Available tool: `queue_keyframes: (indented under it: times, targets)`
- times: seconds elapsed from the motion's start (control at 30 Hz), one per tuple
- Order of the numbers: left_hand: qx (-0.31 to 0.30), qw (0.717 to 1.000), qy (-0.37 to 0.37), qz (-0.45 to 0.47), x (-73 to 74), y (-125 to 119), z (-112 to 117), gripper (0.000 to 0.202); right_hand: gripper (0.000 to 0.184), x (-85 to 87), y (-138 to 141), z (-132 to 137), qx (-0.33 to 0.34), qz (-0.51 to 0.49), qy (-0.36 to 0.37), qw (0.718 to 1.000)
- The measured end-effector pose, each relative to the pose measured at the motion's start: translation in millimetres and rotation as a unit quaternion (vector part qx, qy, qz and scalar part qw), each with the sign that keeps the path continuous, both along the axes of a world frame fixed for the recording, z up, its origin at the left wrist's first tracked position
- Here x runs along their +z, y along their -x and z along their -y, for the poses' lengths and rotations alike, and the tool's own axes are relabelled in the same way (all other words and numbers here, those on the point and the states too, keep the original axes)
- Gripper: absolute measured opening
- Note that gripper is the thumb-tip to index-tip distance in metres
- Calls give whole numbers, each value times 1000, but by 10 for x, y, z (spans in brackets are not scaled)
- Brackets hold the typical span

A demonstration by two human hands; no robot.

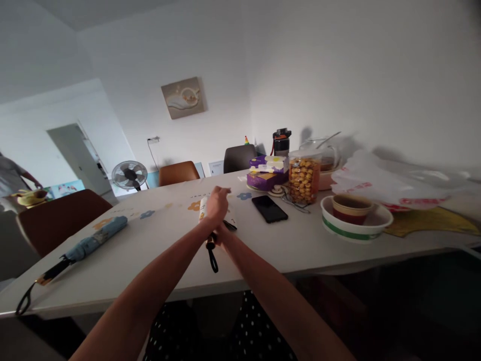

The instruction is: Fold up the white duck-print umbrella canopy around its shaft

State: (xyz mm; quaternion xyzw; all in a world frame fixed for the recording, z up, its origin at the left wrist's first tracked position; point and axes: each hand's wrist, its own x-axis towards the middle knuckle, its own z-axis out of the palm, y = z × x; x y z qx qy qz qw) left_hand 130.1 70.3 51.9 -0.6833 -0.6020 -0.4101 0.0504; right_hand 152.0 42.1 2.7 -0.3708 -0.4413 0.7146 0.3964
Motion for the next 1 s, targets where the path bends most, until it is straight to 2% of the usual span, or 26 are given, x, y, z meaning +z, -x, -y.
queue_keyframes:
  times: [0.1,0.17,0.23,0.33,0.53,0.6,0.67,0.83,1.0]
  targets:
    - [47,990,-75,112,35,322,-16,29,23,-23,27,10,39,-1,43,998]
    - [58,979,-88,175,22,542,-7,24,21,-31,12,-2,50,-3,54,997]
    - [56,963,-82,249,-38,739,20,23,19,-30,-8,-16,51,-5,61,997]
    - [59,930,-72,356,-201,954,98,29,19,-13,-18,-27,57,-1,79,995]
    - [68,863,-29,499,-554,1078,331,37,17,8,-12,-18,61,23,84,994]
    - [59,838,4,542,-618,1057,399,33,14,-5,-27,-24,58,19,70,996]
    - [48,823,36,565,-641,1026,452,29,19,-14,-49,-34,62,15,66,996]
    - [37,827,80,555,-606,970,501,25,42,11,-98,-48,67,1,78,995]
    - [40,852,109,510,-638,919,442,24,40,73,-116,-16,54,32,64,996]
